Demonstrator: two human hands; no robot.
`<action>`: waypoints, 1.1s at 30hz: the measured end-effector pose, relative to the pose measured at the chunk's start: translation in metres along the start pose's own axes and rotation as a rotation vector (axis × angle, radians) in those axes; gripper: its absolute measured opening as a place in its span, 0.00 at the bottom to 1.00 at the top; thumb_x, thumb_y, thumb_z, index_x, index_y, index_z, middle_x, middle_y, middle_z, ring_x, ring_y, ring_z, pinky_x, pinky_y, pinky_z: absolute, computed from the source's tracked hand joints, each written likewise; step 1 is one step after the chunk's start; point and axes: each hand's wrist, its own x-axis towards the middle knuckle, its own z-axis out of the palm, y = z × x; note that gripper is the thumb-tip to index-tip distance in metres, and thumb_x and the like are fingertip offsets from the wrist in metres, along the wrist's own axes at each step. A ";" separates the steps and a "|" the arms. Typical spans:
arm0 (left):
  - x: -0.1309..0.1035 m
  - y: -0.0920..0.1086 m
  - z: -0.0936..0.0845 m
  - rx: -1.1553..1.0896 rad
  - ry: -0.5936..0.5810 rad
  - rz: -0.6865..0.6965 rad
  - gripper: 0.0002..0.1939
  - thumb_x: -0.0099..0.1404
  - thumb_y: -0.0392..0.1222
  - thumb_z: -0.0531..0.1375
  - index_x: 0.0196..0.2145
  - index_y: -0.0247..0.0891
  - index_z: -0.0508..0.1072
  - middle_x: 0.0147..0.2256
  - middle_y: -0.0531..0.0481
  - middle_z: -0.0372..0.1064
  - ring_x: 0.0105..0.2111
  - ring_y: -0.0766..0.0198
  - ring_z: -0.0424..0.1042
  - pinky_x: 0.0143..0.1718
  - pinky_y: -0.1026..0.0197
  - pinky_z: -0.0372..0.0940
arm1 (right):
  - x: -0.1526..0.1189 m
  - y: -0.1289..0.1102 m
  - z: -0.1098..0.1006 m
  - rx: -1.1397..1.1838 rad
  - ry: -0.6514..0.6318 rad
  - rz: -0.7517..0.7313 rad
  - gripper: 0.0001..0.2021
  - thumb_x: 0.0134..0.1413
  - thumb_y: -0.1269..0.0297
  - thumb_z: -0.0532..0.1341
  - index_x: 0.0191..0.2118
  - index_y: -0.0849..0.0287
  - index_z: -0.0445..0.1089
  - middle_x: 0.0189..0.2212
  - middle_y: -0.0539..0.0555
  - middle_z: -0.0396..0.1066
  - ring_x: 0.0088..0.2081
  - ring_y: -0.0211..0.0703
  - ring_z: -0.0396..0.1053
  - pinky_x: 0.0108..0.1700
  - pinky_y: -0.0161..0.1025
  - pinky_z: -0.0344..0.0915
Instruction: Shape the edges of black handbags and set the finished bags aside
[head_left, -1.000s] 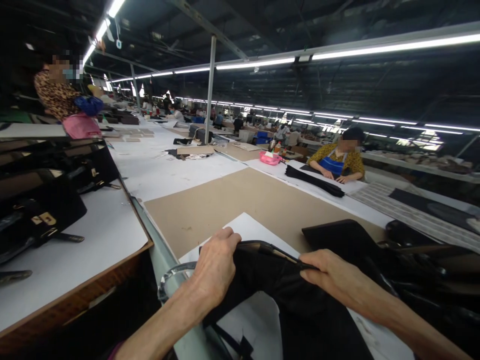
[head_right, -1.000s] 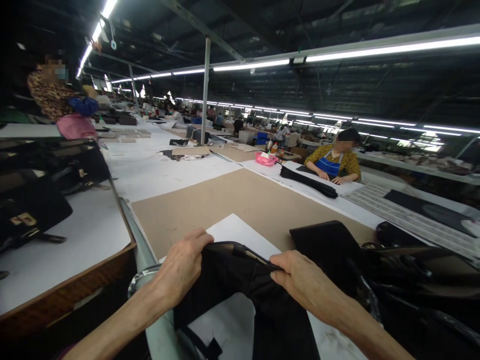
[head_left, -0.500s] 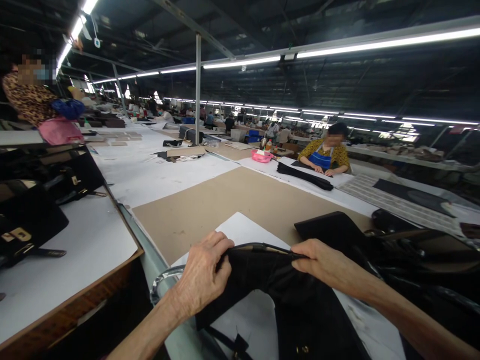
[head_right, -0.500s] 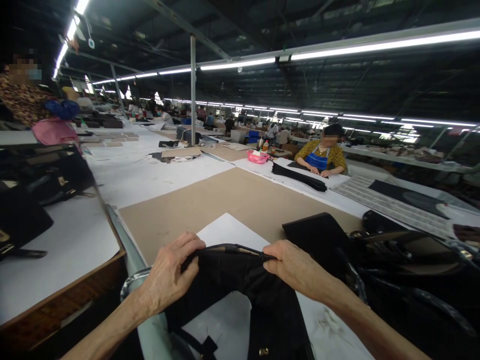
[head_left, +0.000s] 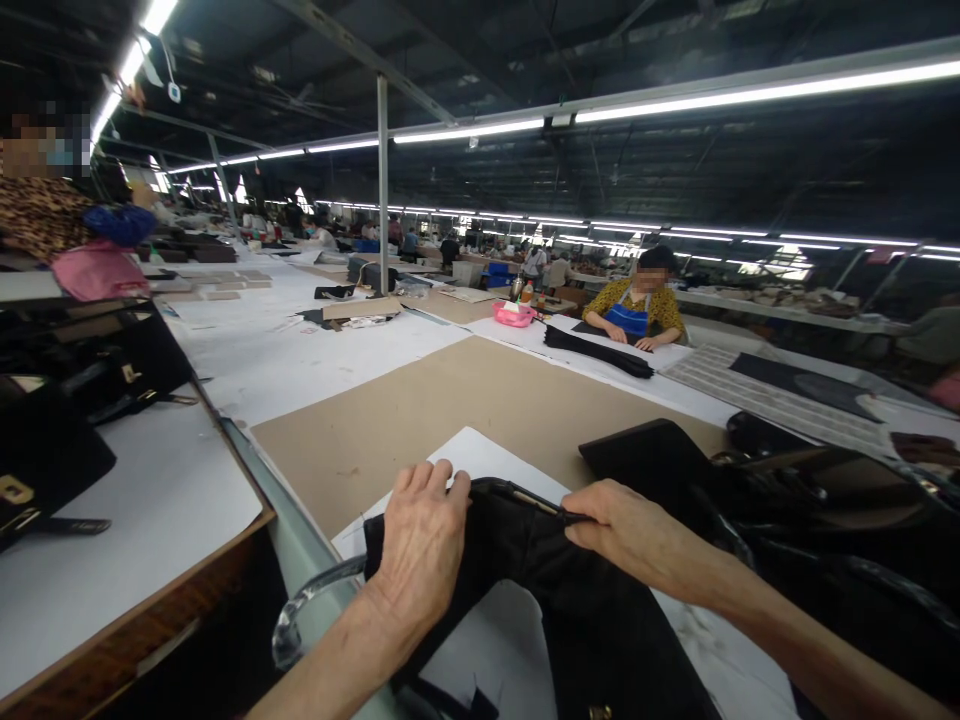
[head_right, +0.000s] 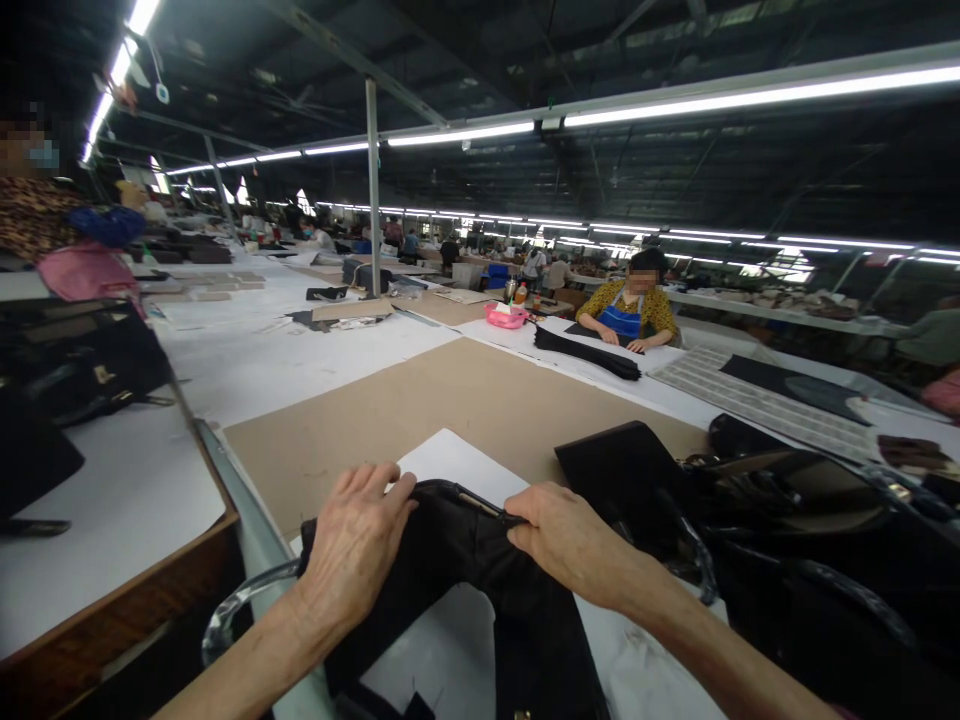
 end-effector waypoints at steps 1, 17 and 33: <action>0.003 0.004 0.000 -0.014 -0.011 0.039 0.11 0.62 0.33 0.50 0.40 0.37 0.67 0.35 0.46 0.65 0.36 0.57 0.62 0.38 0.56 0.57 | 0.001 0.000 0.001 -0.013 0.010 -0.018 0.08 0.47 0.67 0.52 0.20 0.59 0.55 0.21 0.46 0.60 0.27 0.35 0.59 0.28 0.31 0.49; 0.031 -0.001 0.006 -0.358 -0.170 0.105 0.08 0.61 0.37 0.53 0.31 0.41 0.71 0.30 0.53 0.68 0.32 0.65 0.68 0.32 0.66 0.58 | 0.003 -0.003 0.001 -0.144 0.038 0.023 0.08 0.49 0.63 0.54 0.23 0.59 0.62 0.23 0.49 0.66 0.27 0.37 0.63 0.28 0.33 0.50; 0.025 0.013 0.000 -0.125 -0.134 0.207 0.06 0.62 0.37 0.53 0.38 0.42 0.66 0.32 0.52 0.66 0.33 0.61 0.66 0.30 0.64 0.59 | 0.008 -0.030 0.018 -0.497 0.247 0.011 0.06 0.52 0.63 0.57 0.28 0.57 0.69 0.24 0.54 0.73 0.27 0.43 0.70 0.24 0.35 0.45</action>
